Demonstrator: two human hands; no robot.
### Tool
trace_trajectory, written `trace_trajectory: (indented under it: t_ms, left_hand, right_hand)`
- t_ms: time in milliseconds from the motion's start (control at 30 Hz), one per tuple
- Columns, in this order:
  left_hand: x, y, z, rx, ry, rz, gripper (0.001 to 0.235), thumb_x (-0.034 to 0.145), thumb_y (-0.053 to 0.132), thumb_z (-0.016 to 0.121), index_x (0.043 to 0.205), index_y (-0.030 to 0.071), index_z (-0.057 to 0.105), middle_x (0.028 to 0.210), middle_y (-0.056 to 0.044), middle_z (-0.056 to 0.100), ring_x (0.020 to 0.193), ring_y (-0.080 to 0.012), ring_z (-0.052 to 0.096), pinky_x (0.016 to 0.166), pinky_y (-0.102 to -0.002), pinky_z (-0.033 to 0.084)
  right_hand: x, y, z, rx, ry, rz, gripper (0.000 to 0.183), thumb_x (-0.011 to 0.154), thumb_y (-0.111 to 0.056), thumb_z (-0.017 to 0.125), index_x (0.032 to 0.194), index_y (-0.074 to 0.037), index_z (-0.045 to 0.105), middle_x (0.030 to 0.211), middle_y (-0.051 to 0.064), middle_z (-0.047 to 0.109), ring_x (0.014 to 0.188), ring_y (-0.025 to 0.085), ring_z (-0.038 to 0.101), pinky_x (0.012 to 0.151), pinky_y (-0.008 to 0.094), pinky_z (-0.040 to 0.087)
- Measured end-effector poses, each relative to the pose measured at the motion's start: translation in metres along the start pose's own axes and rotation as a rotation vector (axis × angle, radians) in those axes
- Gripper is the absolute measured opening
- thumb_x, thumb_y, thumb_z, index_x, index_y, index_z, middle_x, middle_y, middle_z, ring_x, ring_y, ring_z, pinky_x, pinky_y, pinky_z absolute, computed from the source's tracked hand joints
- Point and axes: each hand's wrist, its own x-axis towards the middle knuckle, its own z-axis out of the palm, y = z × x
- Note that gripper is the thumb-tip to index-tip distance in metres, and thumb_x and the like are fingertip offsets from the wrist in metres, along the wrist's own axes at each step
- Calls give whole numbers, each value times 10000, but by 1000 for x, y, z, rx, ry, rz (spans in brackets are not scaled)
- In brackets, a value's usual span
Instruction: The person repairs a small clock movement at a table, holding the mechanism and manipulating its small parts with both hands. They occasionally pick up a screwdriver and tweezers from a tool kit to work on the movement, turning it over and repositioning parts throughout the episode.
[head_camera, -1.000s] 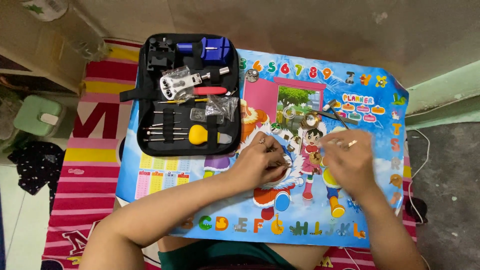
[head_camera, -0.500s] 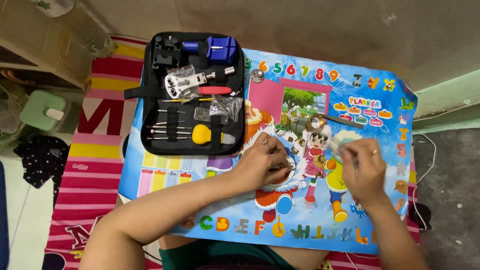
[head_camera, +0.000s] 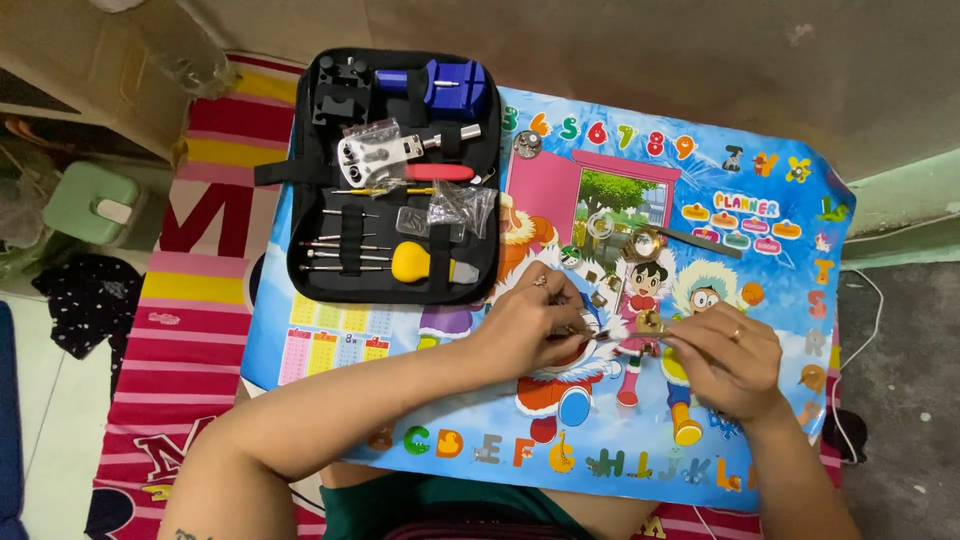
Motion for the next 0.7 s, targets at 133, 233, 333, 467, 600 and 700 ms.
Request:
trace_trajectory:
  t_ms: [133, 233, 333, 467, 600, 700]
  left_hand:
    - [-1, 0, 1, -3, 5, -2, 57, 809, 158, 786, 817, 114, 752, 935, -41, 617, 958, -244, 565, 727, -321, 571]
    - [0, 2, 0, 1, 4, 3, 51, 804, 151, 790, 824, 116, 758, 927, -45, 617, 948, -246, 561, 728, -326, 573]
    - [-1, 0, 1, 3, 7, 7, 60, 802, 159, 797, 810, 119, 752, 935, -36, 618, 961, -241, 562, 730, -315, 572]
    - [1, 2, -2, -11, -11, -7, 57, 809, 151, 791, 828, 107, 758, 936, -48, 616, 962, -247, 562, 722, -326, 575]
    - [-1, 2, -2, -10, -11, -4, 61, 809, 158, 793, 837, 116, 760, 941, -46, 618, 968, -251, 566, 719, -336, 582]
    - [1, 2, -4, -12, -17, -10, 61, 813, 158, 792, 845, 115, 762, 948, -47, 622, 977, -250, 568, 726, -337, 584]
  right_hand:
    - [9, -7, 1, -5, -41, -18, 67, 835, 43, 744, 848, -15, 776, 690, 124, 719, 503, 235, 601, 442, 300, 482]
    - [6, -8, 0, 110, 34, 15, 96, 829, 58, 742, 856, -22, 787, 737, 117, 744, 496, 222, 592, 450, 312, 496]
    - [11, -9, 0, -18, -32, -28, 68, 823, 69, 755, 835, 5, 775, 703, 151, 725, 502, 264, 602, 434, 325, 488]
    - [-5, 5, 2, 151, 40, 56, 137, 832, 18, 741, 937, -31, 813, 720, 113, 746, 505, 203, 598, 458, 318, 508]
    - [0, -1, 4, 111, 9, 39, 74, 817, 16, 767, 864, -30, 800, 708, 114, 735, 514, 233, 595, 459, 327, 495]
    - [2, 2, 3, 102, 14, 51, 78, 824, 26, 756, 868, -20, 802, 705, 105, 738, 513, 240, 596, 461, 325, 495]
